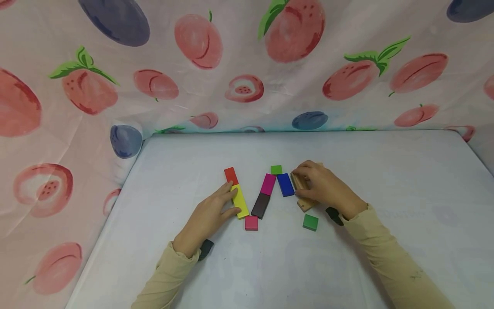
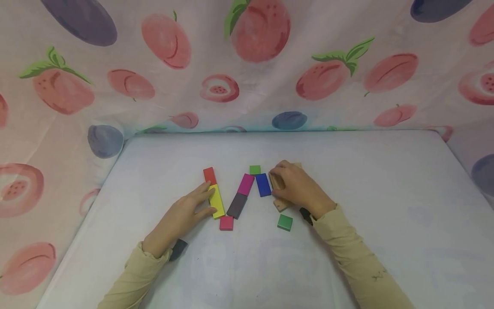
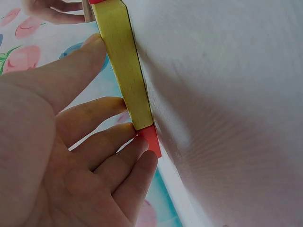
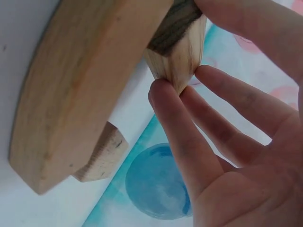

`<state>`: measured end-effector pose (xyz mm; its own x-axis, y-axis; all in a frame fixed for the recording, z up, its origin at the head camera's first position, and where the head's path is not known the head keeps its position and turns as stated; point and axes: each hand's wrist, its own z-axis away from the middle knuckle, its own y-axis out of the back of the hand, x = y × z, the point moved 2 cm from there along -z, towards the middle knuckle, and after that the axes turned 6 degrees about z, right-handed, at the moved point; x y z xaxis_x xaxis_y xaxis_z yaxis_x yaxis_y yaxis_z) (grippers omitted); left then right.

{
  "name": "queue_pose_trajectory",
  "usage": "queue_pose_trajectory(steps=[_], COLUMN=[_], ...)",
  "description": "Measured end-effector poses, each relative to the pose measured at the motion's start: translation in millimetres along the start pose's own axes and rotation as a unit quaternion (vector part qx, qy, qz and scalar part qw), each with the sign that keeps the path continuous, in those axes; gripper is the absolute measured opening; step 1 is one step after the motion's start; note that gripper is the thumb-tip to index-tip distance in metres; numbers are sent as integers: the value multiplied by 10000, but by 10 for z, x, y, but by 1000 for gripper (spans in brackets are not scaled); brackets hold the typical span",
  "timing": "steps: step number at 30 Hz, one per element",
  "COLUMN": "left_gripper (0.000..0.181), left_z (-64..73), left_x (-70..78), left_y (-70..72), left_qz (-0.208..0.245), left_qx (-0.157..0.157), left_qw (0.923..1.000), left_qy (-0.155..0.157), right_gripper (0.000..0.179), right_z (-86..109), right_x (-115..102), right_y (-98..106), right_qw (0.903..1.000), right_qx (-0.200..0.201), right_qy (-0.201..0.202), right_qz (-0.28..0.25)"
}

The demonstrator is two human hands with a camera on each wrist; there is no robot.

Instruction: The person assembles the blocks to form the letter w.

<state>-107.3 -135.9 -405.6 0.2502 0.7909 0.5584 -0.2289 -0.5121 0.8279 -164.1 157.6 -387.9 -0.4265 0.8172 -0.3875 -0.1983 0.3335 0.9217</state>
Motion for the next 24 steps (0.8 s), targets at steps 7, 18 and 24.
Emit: queue_pose_trajectory(steps=[7,18,24], left_gripper=[60,60,61], left_z=[-3,-12,-10], left_x=[-6,-9,-12], left_y=[0,-6,-8], left_qz=[-41,-100,-102], left_qx=[-7,16,21], left_qw=[10000,9999,9999], left_qy=[17,-19,-6], right_gripper=[51,51,50], right_z=[40,103,127], right_x=[-66,-180,-217], right_y=[19,53,53], right_qw=[10000,9998,9997], right_qx=[30,57,49], right_qy=[70,176,221], right_qz=[-1,16,29])
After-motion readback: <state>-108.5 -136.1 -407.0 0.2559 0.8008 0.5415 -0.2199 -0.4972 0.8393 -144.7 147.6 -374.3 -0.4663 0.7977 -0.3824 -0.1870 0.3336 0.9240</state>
